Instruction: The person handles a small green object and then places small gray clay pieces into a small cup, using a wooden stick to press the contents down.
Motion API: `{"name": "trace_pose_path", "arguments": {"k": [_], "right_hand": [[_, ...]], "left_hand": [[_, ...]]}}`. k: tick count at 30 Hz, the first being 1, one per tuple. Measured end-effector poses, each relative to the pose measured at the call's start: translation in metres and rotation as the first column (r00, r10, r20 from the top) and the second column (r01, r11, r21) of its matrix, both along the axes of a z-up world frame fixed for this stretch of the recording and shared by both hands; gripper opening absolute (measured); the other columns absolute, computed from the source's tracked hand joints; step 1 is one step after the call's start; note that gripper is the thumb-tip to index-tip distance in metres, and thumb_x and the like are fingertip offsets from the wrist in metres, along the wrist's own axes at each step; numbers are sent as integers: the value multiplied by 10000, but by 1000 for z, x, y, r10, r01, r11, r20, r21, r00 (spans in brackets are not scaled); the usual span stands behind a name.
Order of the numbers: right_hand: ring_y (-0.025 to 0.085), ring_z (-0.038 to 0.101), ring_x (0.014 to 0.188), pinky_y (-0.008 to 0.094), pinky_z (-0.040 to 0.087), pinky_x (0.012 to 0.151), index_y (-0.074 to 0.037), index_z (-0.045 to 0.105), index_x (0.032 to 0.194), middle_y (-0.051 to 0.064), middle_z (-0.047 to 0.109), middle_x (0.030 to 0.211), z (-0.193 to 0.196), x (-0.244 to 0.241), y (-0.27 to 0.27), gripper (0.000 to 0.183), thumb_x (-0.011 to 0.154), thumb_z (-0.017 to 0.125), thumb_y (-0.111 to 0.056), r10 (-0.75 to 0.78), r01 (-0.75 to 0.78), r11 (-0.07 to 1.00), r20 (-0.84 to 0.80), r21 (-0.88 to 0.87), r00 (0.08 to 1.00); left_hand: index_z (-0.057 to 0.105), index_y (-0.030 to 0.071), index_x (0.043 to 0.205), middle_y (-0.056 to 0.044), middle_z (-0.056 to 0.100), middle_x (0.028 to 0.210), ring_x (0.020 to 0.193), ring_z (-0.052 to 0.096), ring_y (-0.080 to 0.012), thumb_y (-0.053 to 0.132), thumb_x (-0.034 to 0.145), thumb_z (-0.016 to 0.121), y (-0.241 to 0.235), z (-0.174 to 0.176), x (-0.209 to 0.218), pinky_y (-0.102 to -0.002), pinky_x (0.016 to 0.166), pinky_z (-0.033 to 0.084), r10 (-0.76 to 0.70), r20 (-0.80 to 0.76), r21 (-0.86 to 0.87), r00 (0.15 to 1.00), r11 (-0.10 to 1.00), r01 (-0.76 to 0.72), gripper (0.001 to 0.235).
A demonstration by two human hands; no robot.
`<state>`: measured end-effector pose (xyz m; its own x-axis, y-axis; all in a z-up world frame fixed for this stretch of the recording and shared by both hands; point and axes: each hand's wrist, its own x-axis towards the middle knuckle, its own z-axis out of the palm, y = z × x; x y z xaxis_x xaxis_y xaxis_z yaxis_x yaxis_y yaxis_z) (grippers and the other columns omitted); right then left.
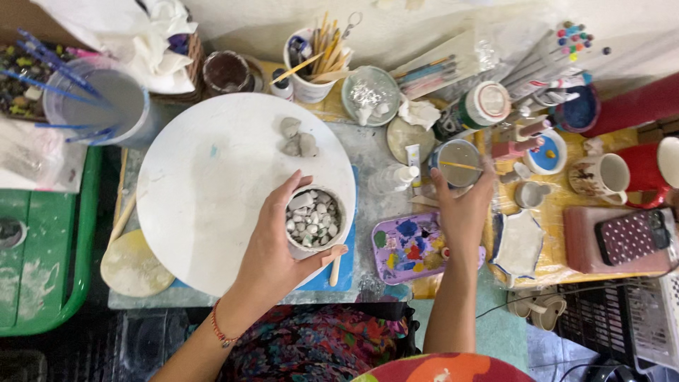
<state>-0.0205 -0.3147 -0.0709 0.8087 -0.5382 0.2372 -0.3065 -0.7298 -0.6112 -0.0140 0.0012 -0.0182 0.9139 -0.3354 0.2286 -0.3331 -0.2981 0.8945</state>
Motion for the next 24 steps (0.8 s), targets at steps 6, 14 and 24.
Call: {"name": "trace_pose_path", "arguments": {"k": [6, 14, 24], "right_hand": [[367, 510, 1382, 447, 404, 1164, 25, 396, 1502, 256, 507, 1482, 0, 8, -4, 872, 843, 907, -228, 89, -93, 994, 68, 60, 994], [285, 494, 1405, 396, 514, 1082, -35, 424, 1516, 177, 498, 1470, 54, -42, 18, 851, 812, 883, -166, 20, -32, 990, 86, 140, 996], [269, 590, 1296, 406, 498, 1068, -28, 473, 1440, 155, 565, 1389, 130, -64, 114, 944, 643, 949, -199, 348, -348, 937, -4, -9, 937]], "left_hand": [[264, 22, 1541, -198, 484, 1474, 1351, 530, -361, 313, 720, 938, -2, -2, -1, -445, 1108, 473, 14, 64, 37, 998, 999, -17, 1102], [211, 12, 1551, -194, 493, 1482, 1367, 525, -359, 290, 735, 927, 1, -7, -1, -446, 1128, 470, 8, 98, 54, 995, 998, -13, 1121], [164, -43, 1516, -226, 508, 1469, 1317, 591, -348, 219, 731, 950, -2, -20, -6, -413, 1111, 499, 78, 160, -35, 984, 997, -73, 1141]]}}
